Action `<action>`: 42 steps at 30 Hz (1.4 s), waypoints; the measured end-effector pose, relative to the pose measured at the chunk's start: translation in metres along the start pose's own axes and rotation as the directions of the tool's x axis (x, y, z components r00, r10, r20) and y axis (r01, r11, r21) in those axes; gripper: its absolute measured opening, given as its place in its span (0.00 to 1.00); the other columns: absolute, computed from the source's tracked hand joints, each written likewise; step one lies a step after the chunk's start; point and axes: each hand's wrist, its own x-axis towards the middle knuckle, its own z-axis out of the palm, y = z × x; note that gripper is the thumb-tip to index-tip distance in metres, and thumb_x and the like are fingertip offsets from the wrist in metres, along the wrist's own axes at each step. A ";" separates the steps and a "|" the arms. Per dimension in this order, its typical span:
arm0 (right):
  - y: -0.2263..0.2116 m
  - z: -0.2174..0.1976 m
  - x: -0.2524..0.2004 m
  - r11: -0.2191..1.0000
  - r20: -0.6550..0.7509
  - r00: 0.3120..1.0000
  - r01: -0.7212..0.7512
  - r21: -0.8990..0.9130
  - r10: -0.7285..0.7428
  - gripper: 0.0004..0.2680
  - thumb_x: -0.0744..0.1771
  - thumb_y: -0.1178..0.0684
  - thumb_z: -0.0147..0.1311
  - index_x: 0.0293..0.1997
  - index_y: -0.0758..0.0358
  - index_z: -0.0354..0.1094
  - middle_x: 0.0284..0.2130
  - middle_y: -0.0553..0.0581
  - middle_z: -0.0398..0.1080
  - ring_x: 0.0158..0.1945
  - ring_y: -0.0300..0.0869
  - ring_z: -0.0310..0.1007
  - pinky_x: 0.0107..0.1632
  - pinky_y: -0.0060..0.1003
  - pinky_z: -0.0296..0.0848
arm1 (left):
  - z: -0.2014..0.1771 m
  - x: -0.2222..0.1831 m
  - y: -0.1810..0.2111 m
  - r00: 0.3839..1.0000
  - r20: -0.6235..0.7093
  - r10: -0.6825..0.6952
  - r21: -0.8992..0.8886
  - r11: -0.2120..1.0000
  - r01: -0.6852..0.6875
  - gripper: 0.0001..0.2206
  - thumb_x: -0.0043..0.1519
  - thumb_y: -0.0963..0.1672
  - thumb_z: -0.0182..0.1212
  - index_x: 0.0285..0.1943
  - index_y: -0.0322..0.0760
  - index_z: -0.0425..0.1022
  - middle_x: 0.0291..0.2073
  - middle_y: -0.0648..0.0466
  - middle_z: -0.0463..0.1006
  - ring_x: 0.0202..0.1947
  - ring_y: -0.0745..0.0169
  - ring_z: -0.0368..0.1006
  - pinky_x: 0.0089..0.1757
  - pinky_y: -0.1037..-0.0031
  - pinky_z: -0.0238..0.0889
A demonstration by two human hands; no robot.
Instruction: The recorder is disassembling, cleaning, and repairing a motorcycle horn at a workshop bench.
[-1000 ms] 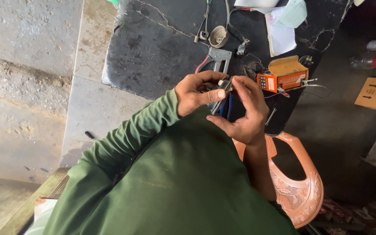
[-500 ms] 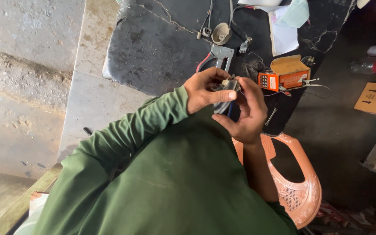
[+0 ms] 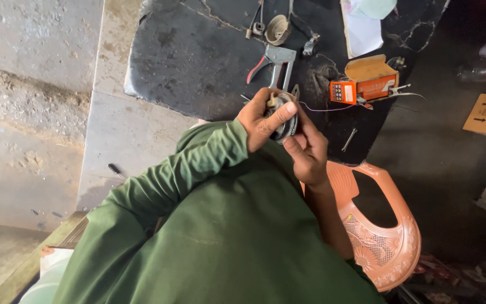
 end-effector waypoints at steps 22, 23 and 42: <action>0.019 -0.112 -0.062 0.836 -0.182 0.983 0.094 0.541 0.008 0.14 0.71 0.62 0.54 0.64 0.75 0.62 0.55 0.62 0.71 0.60 0.44 0.72 0.68 0.41 0.69 | 0.101 -0.027 0.019 0.977 0.054 0.208 -0.152 0.968 -0.197 0.19 0.65 0.42 0.71 0.63 0.28 0.73 0.49 0.49 0.82 0.51 0.67 0.78 0.53 0.73 0.74; 0.014 -0.119 -0.064 0.872 -0.165 0.985 0.128 0.473 -0.055 0.14 0.71 0.61 0.55 0.64 0.74 0.62 0.56 0.61 0.72 0.59 0.43 0.73 0.66 0.39 0.70 | 0.108 -0.028 0.026 0.975 0.056 0.215 0.027 0.976 -0.217 0.19 0.63 0.43 0.72 0.61 0.29 0.75 0.46 0.49 0.84 0.47 0.68 0.79 0.50 0.74 0.75; 0.010 -0.195 -0.087 0.997 -0.144 0.989 -0.034 0.064 0.043 0.19 0.63 0.67 0.66 0.59 0.73 0.62 0.51 0.60 0.70 0.55 0.40 0.74 0.59 0.37 0.77 | 0.171 0.019 -0.042 0.938 0.139 0.319 0.334 0.876 -0.347 0.20 0.57 0.43 0.76 0.57 0.32 0.79 0.46 0.49 0.85 0.44 0.64 0.81 0.48 0.74 0.74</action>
